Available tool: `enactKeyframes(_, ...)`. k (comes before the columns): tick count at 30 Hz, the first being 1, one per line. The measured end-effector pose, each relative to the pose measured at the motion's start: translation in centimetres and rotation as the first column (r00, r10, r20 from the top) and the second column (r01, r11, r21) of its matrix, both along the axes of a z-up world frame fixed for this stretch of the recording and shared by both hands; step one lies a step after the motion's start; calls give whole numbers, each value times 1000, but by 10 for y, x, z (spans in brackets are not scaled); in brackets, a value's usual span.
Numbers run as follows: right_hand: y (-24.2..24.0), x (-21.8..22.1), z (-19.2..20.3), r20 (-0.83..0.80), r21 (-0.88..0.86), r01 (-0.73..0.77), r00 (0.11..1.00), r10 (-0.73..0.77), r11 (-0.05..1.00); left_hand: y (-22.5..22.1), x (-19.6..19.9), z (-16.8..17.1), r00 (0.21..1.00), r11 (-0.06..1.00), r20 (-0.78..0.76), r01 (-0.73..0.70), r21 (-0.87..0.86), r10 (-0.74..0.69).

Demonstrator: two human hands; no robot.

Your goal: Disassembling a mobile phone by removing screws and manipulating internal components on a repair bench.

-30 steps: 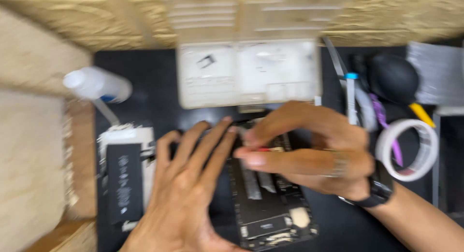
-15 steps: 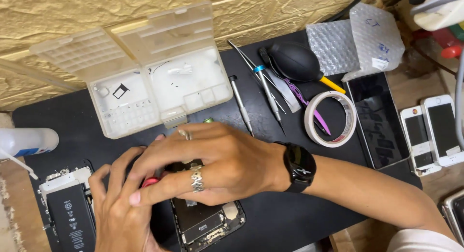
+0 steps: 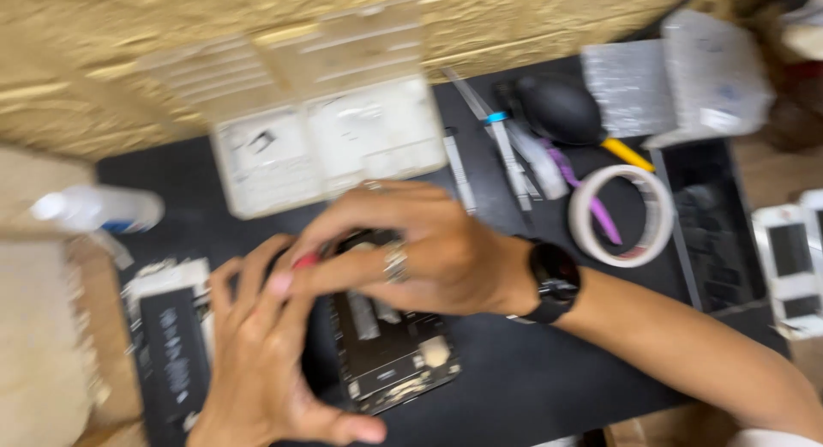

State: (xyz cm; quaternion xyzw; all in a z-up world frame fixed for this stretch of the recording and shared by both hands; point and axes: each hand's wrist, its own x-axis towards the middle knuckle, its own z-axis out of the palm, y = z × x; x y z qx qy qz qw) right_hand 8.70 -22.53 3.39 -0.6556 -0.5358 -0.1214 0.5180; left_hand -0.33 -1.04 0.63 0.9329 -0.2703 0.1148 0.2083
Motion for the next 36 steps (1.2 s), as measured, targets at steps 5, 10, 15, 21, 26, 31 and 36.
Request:
enactKeyframes(5,14,2,3,12,-13,46,999,-46,999,-1,0,23,998,998,-51,-24,-52,21)
enactKeyframes(10,6,0,1,43,-124,177,984,-173,976,2,1,29,992,992,-121,-31,-121,16)
enactKeyframes(15,9,-7,-1,-23,-96,281,958,-284,955,5,2,28,991,991,-128,-49,-122,33)
enactKeyframes(21,3,-5,-15,36,-97,331,944,-329,939,6,1,24,992,986,-119,-60,-158,41)
enactKeyframes(26,-4,-2,-29,-108,-36,355,928,-357,934,8,-1,24,995,989,-93,-53,-138,40)
enactKeyframes(31,-11,-3,-25,-233,-113,381,888,-397,918,11,-8,11,999,985,-28,-31,172,37)
enactKeyframes(36,-11,-3,-32,-239,-66,457,856,-459,887,14,-7,10,998,975,-48,-16,222,27)
